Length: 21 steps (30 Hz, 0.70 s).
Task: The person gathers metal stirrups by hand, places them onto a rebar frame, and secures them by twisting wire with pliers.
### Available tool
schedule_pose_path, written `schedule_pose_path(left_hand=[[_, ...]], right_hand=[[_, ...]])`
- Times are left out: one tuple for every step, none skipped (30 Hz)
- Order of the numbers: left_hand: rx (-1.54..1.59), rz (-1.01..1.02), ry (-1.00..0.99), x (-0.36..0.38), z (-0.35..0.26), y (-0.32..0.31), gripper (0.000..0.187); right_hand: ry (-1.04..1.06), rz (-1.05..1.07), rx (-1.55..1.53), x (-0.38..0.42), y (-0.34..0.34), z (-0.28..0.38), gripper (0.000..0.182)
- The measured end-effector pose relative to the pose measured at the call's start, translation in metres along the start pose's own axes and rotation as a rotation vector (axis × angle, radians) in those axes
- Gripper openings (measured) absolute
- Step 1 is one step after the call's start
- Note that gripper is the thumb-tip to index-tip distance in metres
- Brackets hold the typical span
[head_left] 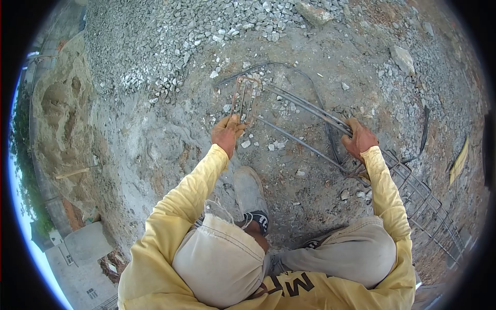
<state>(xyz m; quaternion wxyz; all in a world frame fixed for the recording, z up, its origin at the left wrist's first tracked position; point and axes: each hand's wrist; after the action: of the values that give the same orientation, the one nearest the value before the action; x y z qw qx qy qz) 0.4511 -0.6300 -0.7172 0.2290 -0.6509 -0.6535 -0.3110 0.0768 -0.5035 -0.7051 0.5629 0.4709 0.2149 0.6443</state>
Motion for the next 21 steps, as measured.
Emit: schedule_pose_path(left_hand=[[0.022, -0.026, -0.003, -0.001, -0.002, 0.0, 0.041], [0.045, -0.053, -0.006, -0.002, -0.004, 0.0, 0.041], [0.068, -0.078, -0.008, -0.003, -0.006, 0.0, 0.04], [0.005, -0.069, -0.053, -0.01, -0.006, 0.004, 0.04], [-0.058, -0.061, -0.099, -0.018, -0.007, 0.01, 0.039], [-0.12, -0.055, -0.143, -0.026, -0.005, 0.015, 0.039], [-0.152, -0.037, -0.154, -0.026, -0.008, 0.015, 0.038], [-0.185, -0.02, -0.167, -0.026, -0.011, 0.016, 0.038], [-0.219, -0.002, -0.18, -0.026, -0.014, 0.016, 0.037], [-0.223, 0.012, -0.183, -0.025, -0.015, 0.012, 0.037], [-0.227, 0.027, -0.183, -0.025, -0.013, 0.006, 0.036], [-0.229, 0.042, -0.182, -0.024, -0.011, 0.001, 0.036], [-0.28, 0.052, -0.199, -0.027, -0.008, -0.001, 0.035], [-0.33, 0.061, -0.216, -0.033, -0.002, -0.003, 0.034], [-0.381, 0.07, -0.233, -0.039, 0.002, -0.003, 0.033], [-0.472, 0.054, -0.284, -0.046, 0.004, -0.002, 0.032], [-0.566, 0.041, -0.335, -0.053, 0.006, 0.0, 0.031], [-0.658, 0.028, -0.384, -0.059, 0.008, 0.002, 0.03], [-0.708, 0.065, -0.349, -0.057, 0.004, 0.003, 0.031], [-0.759, 0.101, -0.314, -0.056, -0.001, 0.006, 0.031], [-0.811, 0.138, -0.281, -0.055, -0.006, 0.006, 0.032]], right_hand=[[-0.002, -0.007, -0.001, 0.001, 0.001, 0.001, 0.05], [-0.004, -0.001, -0.005, 0.001, 0.002, 0.002, 0.05], [-0.006, 0.005, -0.008, 0.002, 0.003, 0.003, 0.05], [-0.009, 0.011, -0.01, 0.002, 0.004, 0.003, 0.05], [-0.004, 0.002, -0.01, 0.003, 0.003, 0.002, 0.05], [0.002, -0.006, -0.009, 0.003, 0.001, 0.0, 0.05], [0.011, -0.015, -0.008, 0.004, 0.001, 0.0, 0.05], [0.005, -0.011, -0.011, 0.004, 0.002, 0.001, 0.05], [-0.001, -0.008, -0.015, 0.005, 0.003, 0.003, 0.05], [-0.009, -0.005, -0.019, 0.005, 0.004, 0.004, 0.05], [0.005, -0.018, -0.026, 0.006, 0.005, 0.004, 0.05], [0.018, -0.029, -0.032, 0.006, 0.006, 0.004, 0.05], [0.032, -0.04, -0.036, 0.007, 0.007, 0.004, 0.05], [0.026, -0.033, -0.032, 0.007, 0.009, 0.005, 0.05], [0.021, -0.027, -0.028, 0.008, 0.011, 0.007, 0.049], [0.015, -0.024, -0.026, 0.007, 0.012, 0.008, 0.049], [0.009, -0.017, -0.024, 0.007, 0.012, 0.008, 0.049], [0.001, -0.009, -0.02, 0.006, 0.011, 0.007, 0.048], [-0.005, 0.0, -0.016, 0.006, 0.01, 0.006, 0.048], [-0.003, -0.002, -0.009, 0.006, 0.01, 0.006, 0.048], [-0.001, -0.006, -0.004, 0.006, 0.009, 0.007, 0.047]])
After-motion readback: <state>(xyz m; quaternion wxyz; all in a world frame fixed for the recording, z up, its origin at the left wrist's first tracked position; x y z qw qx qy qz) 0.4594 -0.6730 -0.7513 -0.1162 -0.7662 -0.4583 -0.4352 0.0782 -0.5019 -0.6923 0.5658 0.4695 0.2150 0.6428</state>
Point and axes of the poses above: each hand's wrist, its own x-axis away from the middle knuckle, its own y-axis out of the back of the hand, z = x × y, and after that the axes turned 8 degrees about y, right-handed
